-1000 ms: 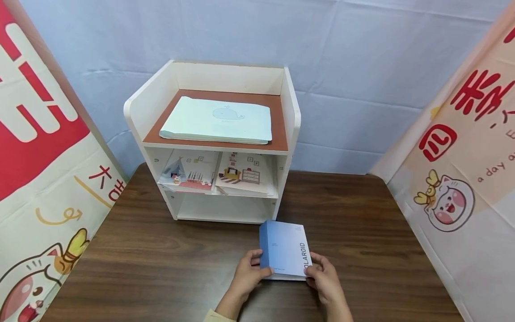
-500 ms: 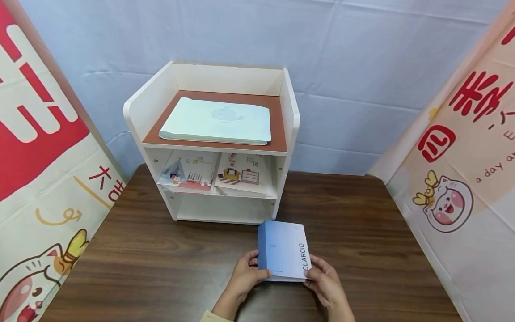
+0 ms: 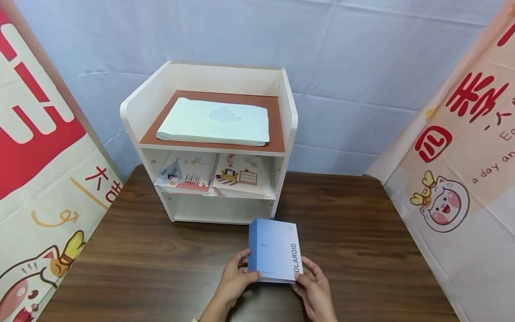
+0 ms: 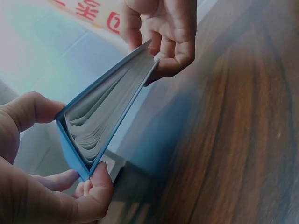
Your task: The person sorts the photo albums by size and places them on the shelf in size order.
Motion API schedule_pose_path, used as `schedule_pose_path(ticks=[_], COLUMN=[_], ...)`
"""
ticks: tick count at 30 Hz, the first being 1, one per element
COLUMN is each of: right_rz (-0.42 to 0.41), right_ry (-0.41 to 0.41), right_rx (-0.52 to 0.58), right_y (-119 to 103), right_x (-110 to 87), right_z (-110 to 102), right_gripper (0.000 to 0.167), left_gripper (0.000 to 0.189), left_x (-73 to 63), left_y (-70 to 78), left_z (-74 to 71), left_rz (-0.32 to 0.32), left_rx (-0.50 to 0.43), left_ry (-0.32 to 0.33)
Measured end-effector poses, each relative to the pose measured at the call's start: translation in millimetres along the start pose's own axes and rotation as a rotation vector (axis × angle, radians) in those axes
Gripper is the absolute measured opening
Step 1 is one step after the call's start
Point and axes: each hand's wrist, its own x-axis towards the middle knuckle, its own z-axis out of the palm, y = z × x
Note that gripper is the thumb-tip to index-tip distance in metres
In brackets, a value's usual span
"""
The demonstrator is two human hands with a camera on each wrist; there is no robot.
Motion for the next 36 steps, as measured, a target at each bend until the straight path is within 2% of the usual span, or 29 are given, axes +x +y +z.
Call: schedule_pose_path(ticks=[5, 9, 19, 36], right_rz=[-0.002, -0.014, -0.008, -0.018], right_ry=[-0.018, -0.072, -0.165, -0.262], right_rx=[0.014, 0.021, 0.023, 0.034], right_y=[-1.1, -2.3, -1.9, 3.1], right_x=[-0.1, -0.8, 2.1, 9.2], right_z=[5.9, 9.3, 22.9, 47.4], right_gripper=[0.058, 0.059, 0.059, 0.06], left_gripper=[0.077, 0.076, 0.078, 0.075], left_x=[-1.7, -2.4, -2.8, -2.1], left_y=[5.8, 9.4, 14.5, 19.2], left_z=[-8.2, -17.0, -37.7, -60.0], left_rz=[-0.001, 0.002, -0.008, -0.028], left_rx=[0.016, 0.037, 0.007, -0.015], left_ry=[0.009, 0.001, -0.014, 0.064])
